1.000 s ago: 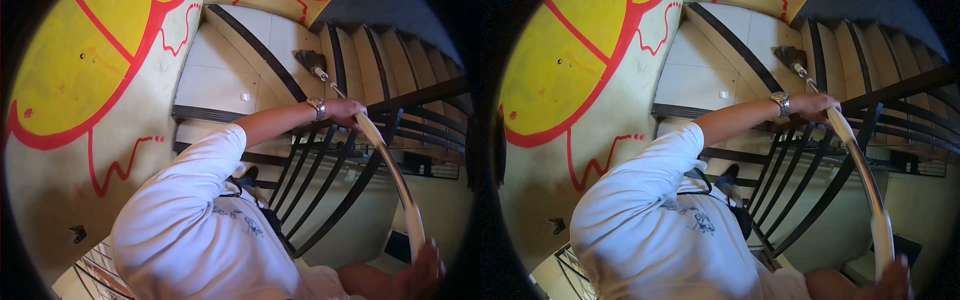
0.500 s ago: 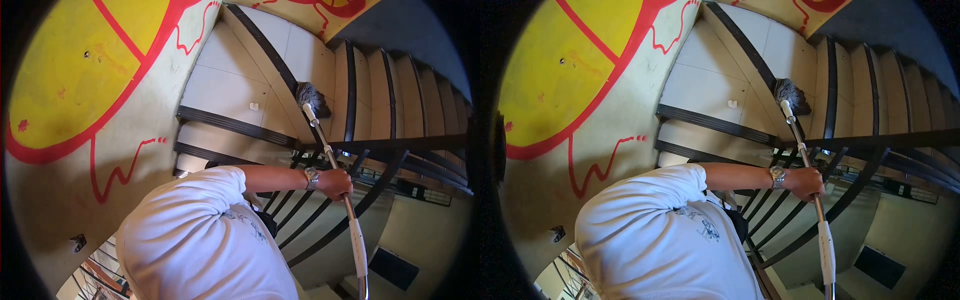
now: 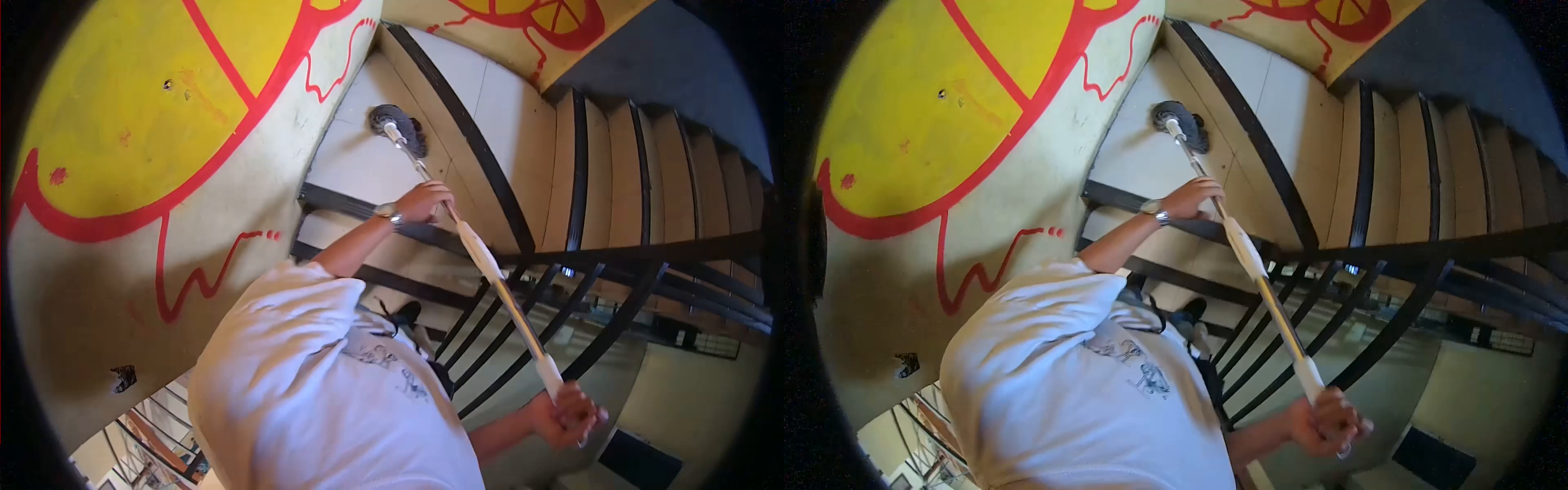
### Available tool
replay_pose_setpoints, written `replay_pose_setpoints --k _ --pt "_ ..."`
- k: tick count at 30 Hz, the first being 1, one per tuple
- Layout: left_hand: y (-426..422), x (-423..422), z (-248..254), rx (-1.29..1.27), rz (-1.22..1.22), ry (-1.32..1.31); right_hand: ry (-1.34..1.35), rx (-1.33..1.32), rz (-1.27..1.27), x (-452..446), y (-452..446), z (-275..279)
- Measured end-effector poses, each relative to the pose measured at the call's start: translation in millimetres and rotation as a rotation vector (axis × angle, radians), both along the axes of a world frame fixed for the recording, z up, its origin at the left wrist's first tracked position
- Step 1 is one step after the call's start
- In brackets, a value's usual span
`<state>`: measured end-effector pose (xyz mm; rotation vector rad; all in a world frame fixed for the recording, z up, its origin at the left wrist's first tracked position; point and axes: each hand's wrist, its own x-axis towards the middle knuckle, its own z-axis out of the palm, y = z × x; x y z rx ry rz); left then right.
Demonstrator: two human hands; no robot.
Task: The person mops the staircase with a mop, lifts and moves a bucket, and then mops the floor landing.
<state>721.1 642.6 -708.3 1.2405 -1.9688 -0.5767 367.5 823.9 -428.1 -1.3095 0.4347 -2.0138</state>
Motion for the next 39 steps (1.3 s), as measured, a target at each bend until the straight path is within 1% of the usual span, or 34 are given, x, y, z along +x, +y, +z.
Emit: replay_pose_setpoints --k 1,2,4,5,6,7,8,9,10,11,12,13,14,15,16,17,18,19,20,21,22,23,24,25,26,27,29,31,32,33,34,36,37,39 --pt "3.4 14.8 6.2 -0.087 0.065 0.044 -0.007 0.011 -0.002 31.0 -12.8 -6.2" --pt "1.8 22.4 11.6 -0.097 0.085 0.043 -0.011 0.032 -0.002 60.7 -19.3 -11.7" --pt "4.7 45.7 17.0 -0.186 0.19 -0.017 0.151 -0.013 -0.014 116.6 -27.0 -30.5" --pt "0.4 57.3 19.8 -0.159 0.238 0.075 0.262 -0.088 -0.049 143.0 -31.1 -49.0" --pt "-6.1 71.9 17.3 -0.231 0.277 0.075 0.373 -0.164 -0.087 169.4 -36.7 -61.6" --pt "-13.6 89.8 10.9 -0.305 0.313 0.075 0.566 -0.253 0.027 198.8 -44.7 -37.9" --pt "-22.2 112.7 1.8 -0.229 0.329 0.095 1.174 -0.287 -0.157 189.4 -53.6 -80.9" --pt "-29.0 133.3 -3.5 -0.154 0.342 0.118 0.718 -0.36 0.008 232.8 -76.7 -94.5" --pt "-28.8 145.6 10.1 -0.061 0.336 0.142 0.627 -0.305 0.27 265.8 -95.5 -97.4" --pt "-31.4 151.1 14.3 -0.07 0.339 0.138 0.641 -0.332 0.275 288.1 -109.1 -101.2" --pt "-37.6 156.4 16.1 -0.113 0.314 0.046 0.672 -0.31 0.37 300.0 -115.4 -101.7" --pt "-43.3 161.6 10.1 -0.152 0.289 -0.047 0.666 -0.321 0.369 301.1 -115.8 -107.7" --pt "-42.9 162.4 -0.5 -0.221 0.32 -0.128 0.696 -0.304 0.366 299.8 -113.3 -115.1" --pt "-37.9 160.5 5.3 -0.225 0.318 -0.132 0.73 -0.284 0.364 294.9 -109.6 -119.7" --pt "-29.8 153.9 14.9 -0.126 0.231 -0.205 0.704 -0.304 0.397 282.7 -102.8 -118.8" --pt "-20.8 144.4 22.4 -0.025 0.143 -0.272 0.726 -0.26 0.415 264.0 -92.6 -117.9" --pt "-14.6 132.5 27.1 -0.074 0.067 -0.267 0.749 -0.216 0.436 242.3 -79.7 -111.5" --pt "-10.1 119.9 30.9 -0.077 0.071 -0.262 0.797 -0.23 0.329 217.8 -68.3 -104.8" --pt "-6.1 106.8 34.0 -0.104 -0.01 -0.205 0.841 -0.243 0.22 193.4 -57.9 -99.3" --pt "-2.3 93.1 33.6 -0.129 -0.095 -0.148 0.769 -0.28 0.142 172.1 -48.7 -97.6" --pt "-0.6 80.1 26.6 -0.126 -0.095 -0.144 0.9 -0.177 -0.027 122.6 -37.1 -120.5" --pt "-1.3 66.2 15.2 -0.104 -0.047 -0.193 0.856 -0.143 0.052 100.9 -20.9 -82.8" --pt "-0.6 48.7 11.9 -0.082 -0.001 -0.243 0.744 -0.135 0.106 103.7 -2.6 -23.2" --pt "1.1 13.4 4.8 -0.149 0.008 -0.189 0.676 -0.094 0.383 51.2 6.2 2.0" --pt "14.2 -14.1 11.2 -0.182 0.011 -0.075 0.552 -0.021 0.266 37.1 24.9 17.3" --pt "25.3 -41.5 16.9 -0.219 0.01 0.038 0.542 -0.083 0.25 12.8 32.7 25.3" --pt "45.0 -94.7 12.8 -0.253 0.092 0.119 0.124 -0.121 -0.226 -75.1 64.3 0.8" --pt "78.3 -126.2 46.0 -0.363 0.167 0.063 0.076 -0.071 -0.192 -49.4 97.8 57.0" --pt "87.5 -134.2 53.9 -0.357 0.179 0.065 0.151 -0.117 -0.034 -48.6 101.4 78.6" --pt "95.4 -141.1 59.1 -0.319 0.122 0.118 0.222 -0.158 0.125 -46.0 102.0 90.6" --pt "101.3 -145.6 59.3 -0.276 0.062 0.173 0.223 -0.142 0.133 -38.4 102.7 91.6" --pt "95.7 -137.6 54.0 -0.264 0.051 0.156 0.028 -0.091 -0.045 -13.9 104.8 92.8" --pt "87.1 -130.4 52.0 -0.278 0.041 0.137 0.029 -0.081 -0.05 -8.3 101.6 88.0" --pt "62.2 -109.3 33.7 -0.246 0.022 0.136 -0.081 -0.134 -0.152 2.1 87.5 59.5"
